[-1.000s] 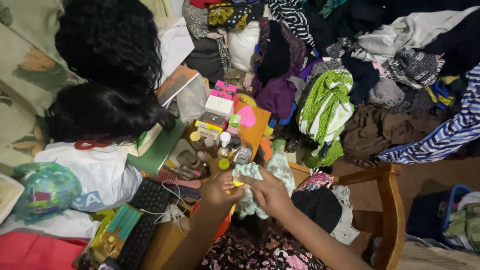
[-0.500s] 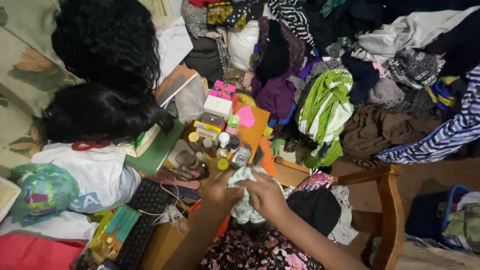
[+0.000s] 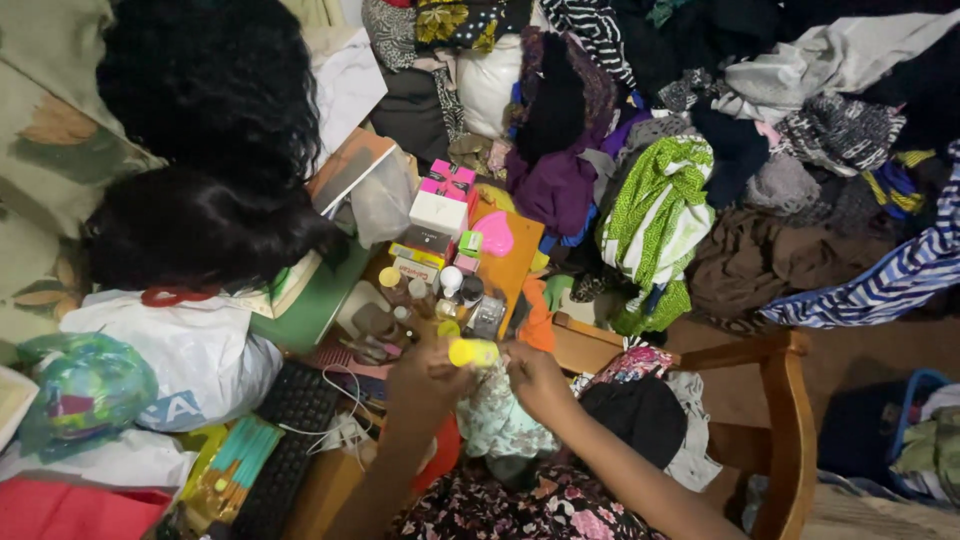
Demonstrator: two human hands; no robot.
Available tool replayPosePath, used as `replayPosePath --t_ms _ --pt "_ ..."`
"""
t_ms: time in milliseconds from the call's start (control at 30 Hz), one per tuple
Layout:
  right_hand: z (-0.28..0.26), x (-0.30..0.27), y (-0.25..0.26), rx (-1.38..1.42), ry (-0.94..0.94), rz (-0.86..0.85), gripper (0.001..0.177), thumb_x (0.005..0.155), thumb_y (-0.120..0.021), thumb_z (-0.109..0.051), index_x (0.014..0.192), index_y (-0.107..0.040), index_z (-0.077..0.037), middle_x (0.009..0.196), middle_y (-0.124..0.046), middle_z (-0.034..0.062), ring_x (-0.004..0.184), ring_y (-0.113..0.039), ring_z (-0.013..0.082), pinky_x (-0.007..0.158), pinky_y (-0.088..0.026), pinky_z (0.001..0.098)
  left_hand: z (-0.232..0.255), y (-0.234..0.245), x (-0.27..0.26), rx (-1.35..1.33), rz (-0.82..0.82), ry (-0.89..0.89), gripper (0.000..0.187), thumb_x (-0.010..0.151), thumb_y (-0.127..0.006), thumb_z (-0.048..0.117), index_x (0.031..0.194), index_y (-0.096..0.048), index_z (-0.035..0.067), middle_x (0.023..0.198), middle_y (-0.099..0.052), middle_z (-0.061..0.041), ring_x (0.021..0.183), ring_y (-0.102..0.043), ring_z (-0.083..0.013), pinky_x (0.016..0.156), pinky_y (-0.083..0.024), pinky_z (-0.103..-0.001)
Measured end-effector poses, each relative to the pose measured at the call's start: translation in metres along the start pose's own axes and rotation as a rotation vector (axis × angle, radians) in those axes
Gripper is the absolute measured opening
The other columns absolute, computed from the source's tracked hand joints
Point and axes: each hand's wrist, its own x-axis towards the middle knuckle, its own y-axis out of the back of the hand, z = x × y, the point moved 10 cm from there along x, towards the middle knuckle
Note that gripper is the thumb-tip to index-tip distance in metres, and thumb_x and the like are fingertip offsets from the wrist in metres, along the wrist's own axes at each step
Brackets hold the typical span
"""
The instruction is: The person wipes a cluttered desk surface with a cloth, moving small items like bottles, boxes, and a keyboard aside to reach different areas. They handle several small containers and a red bowl, then continue wiping the desk and surrounding items.
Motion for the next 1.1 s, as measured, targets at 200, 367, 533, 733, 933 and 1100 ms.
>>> replayPosePath --t_ms 200,367,533,733,933,1100 --pt "0.022 0.005 -0.019 -0.022 0.059 -0.064 0.030 0.087 -0.052 -0.003 0.111 -0.069 -0.008 0.074 -0.064 0.0115 0.063 -0.059 0.0172 0.060 -0.047 0.0329 0.004 0.055 0.037 0.614 0.178 -0.178 0.025 0.073 -0.074 0.018 0.097 -0.070 0.012 0.082 -0.070 -0.005 0.071 -0.069 -0.0188 0.064 -0.054 -0.032" --pt "0.031 0.019 -0.018 -0.036 0.025 -0.055 0.024 0.091 -0.055 -0.009 0.110 -0.068 -0.007 0.067 -0.060 0.0136 0.061 -0.054 0.0170 0.060 -0.045 0.0322 -0.020 0.057 0.069 0.996 0.195 -0.473 0.029 0.064 -0.077 0.022 0.090 -0.068 0.012 0.085 -0.061 -0.011 0.085 -0.058 -0.0300 0.072 -0.046 -0.043" --pt "0.027 0.026 -0.019 -0.074 0.019 -0.063 0.025 0.092 -0.055 -0.011 0.111 -0.070 -0.011 0.066 -0.057 0.0149 0.058 -0.053 0.0168 0.059 -0.046 0.0321 -0.059 0.048 0.094 1.234 0.123 -0.548 0.036 0.062 -0.077 0.028 0.091 -0.067 0.010 0.088 -0.061 -0.012 0.089 -0.055 -0.0334 0.081 -0.041 -0.048" --pt "0.028 0.037 -0.018 -0.054 0.121 -0.027 0.027 0.085 -0.056 -0.005 0.109 -0.069 -0.009 0.077 -0.065 0.0102 0.063 -0.058 0.0140 0.060 -0.047 0.0315 -0.085 0.044 0.117 1.449 0.073 -0.443 0.031 0.060 -0.074 0.027 0.086 -0.065 0.012 0.085 -0.060 -0.007 0.088 -0.057 -0.0281 0.080 -0.039 -0.049" --pt "0.054 0.050 -0.025 -0.095 -0.024 -0.065 0.027 0.088 -0.055 -0.005 0.110 -0.070 -0.010 0.066 -0.058 0.0151 0.058 -0.052 0.0180 0.056 -0.043 0.0329 -0.164 0.050 0.140 1.678 -0.036 -0.385 0.010 0.077 -0.061 0.018 0.086 -0.063 0.012 0.085 -0.060 -0.007 0.088 -0.056 -0.0265 0.079 -0.040 -0.050" --pt "0.041 0.058 -0.026 -0.075 -0.118 -0.115 0.028 0.087 -0.054 -0.006 0.111 -0.068 -0.011 0.068 -0.061 0.0105 0.055 -0.053 0.0157 0.054 -0.043 0.0325 -0.174 0.047 0.140 1.744 -0.034 -0.510 0.018 0.078 -0.055 0.014 0.095 -0.059 0.009 0.091 -0.059 -0.009 0.092 -0.054 -0.0261 0.079 -0.043 -0.042"
